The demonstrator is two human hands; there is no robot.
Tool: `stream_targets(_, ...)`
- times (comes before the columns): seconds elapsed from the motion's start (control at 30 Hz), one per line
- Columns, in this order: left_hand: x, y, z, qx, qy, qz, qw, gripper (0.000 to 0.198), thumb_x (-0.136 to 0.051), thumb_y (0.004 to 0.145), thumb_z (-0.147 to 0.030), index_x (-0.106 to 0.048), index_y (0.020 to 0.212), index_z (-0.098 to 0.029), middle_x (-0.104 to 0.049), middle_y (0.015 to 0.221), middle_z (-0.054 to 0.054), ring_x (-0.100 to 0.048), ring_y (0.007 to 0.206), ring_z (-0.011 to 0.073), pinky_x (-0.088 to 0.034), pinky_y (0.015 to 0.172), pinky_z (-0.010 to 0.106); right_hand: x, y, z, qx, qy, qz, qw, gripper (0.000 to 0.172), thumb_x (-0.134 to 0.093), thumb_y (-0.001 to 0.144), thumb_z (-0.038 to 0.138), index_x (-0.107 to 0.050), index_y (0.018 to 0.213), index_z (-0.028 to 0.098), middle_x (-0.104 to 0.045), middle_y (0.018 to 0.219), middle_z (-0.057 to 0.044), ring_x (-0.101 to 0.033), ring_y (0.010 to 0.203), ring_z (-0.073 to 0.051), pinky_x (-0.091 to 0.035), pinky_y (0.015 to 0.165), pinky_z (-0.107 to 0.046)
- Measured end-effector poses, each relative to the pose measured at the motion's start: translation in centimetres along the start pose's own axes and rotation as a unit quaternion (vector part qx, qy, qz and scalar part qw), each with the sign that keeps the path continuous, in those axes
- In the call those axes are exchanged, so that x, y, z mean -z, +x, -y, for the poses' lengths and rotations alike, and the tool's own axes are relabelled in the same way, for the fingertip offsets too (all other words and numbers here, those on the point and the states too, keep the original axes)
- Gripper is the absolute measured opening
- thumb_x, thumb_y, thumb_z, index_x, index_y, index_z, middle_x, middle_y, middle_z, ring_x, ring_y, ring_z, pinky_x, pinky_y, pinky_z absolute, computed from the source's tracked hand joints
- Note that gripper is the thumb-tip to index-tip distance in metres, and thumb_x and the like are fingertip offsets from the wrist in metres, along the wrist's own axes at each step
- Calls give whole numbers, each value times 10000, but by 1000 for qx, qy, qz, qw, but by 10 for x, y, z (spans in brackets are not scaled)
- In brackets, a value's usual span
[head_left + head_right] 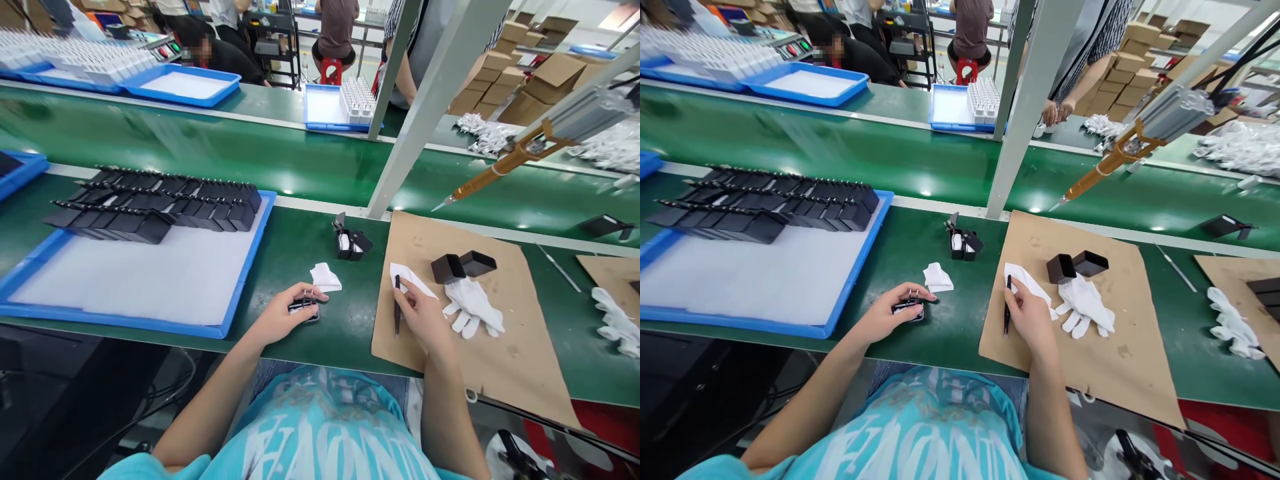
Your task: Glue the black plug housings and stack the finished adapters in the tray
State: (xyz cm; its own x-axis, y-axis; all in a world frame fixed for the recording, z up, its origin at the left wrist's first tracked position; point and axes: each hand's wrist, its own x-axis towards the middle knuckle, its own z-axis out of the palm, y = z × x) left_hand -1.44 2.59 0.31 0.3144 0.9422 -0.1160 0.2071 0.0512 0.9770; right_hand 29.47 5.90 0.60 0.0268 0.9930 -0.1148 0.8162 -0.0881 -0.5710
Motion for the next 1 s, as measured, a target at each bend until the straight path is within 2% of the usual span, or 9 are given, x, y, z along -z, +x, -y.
stream_targets(0.1, -2, 0, 0, -14, 23, -14, 1000, 157, -542, 897, -233, -575, 1048, -202, -737, 1057, 82, -681, 987, 205, -521, 894, 374, 0, -1, 1, -4, 1, 6, 1000, 565, -446, 902, 526, -616, 1287, 149, -708, 731, -40, -654, 674, -211, -489, 700, -334)
stream_targets(0.2, -1, -1, -2, -31, 67, 5, 997, 223, -461, 897, -153, -551, 1094, -209, -721, 1038, 66, -666, 967, 185, -513, 892, 362, 0, -2, 1, -15, 13, 15, 1000, 564, -442, 909, 532, -605, 1298, 157, -705, 748, -34, -652, 675, -206, -484, 704, -331)
stream_targets(0.33, 7, -8, -15, -64, 194, 28, 978, 351, -403, 916, -122, -543, 1218, -233, -639, 1193, 72, -581, 1116, 202, -466, 982, 386, -1, -2, 1, -17, 28, 19, 999, 566, -439, 912, 540, -602, 1299, 160, -705, 751, -36, -642, 655, -206, -480, 693, -338)
stream_targets(0.47, 11, -23, -26, -99, 299, 48, 948, 518, -392, 974, -179, -351, 1481, -275, -503, 1430, 79, -423, 1307, 232, -399, 1082, 414, -2, -2, 0, -16, 36, 17, 999, 570, -440, 910, 551, -607, 1292, 163, -706, 739, -36, -632, 620, -202, -481, 671, -338)
stream_targets(0.53, 10, -28, -25, -115, 331, 30, 936, 521, -399, 988, -198, -334, 1500, -266, -541, 1399, 82, -456, 1266, 233, -412, 1068, 413, -2, -2, -1, -14, 35, 17, 999, 576, -437, 910, 550, -602, 1298, 158, -706, 735, -37, -631, 614, -203, -483, 669, -341)
stream_targets(0.6, 5, -30, -19, -132, 346, -3, 929, 478, -427, 991, -219, -399, 1467, -252, -628, 1279, 80, -525, 1177, 225, -457, 1011, 395, -3, -2, -2, -12, 32, 17, 999, 578, -431, 913, 546, -597, 1305, 154, -704, 735, -39, -635, 629, -207, -482, 678, -343)
stream_targets(0.73, -9, -27, -8, -173, 338, -103, 919, 327, -538, 957, -295, -596, 1274, -238, -712, 1067, 62, -643, 978, 203, -537, 856, 337, -3, -2, -4, -3, 25, 14, 1000, 572, -423, 917, 539, -602, 1297, 151, -702, 747, -43, -639, 660, -210, -481, 692, -340)
stream_targets(0.83, -20, -23, -5, -195, 325, -161, 911, 227, -562, 940, -299, -664, 1135, -242, -728, 1025, 54, -675, 933, 200, -552, 837, 337, -4, -1, -5, 3, 24, 10, 1000, 572, -424, 915, 535, -605, 1294, 146, -702, 745, -48, -639, 667, -214, -483, 691, -341)
stream_targets(1.0, -25, -20, 0, -187, 398, -155, 885, 244, -510, 959, -283, -664, 1146, -256, -725, 1049, 51, -673, 890, 191, -529, 781, 301, -5, 0, -3, -5, 21, 11, 1000, 563, -434, 910, 530, -614, 1284, 149, -701, 737, -44, -642, 666, -212, -485, 694, -338)
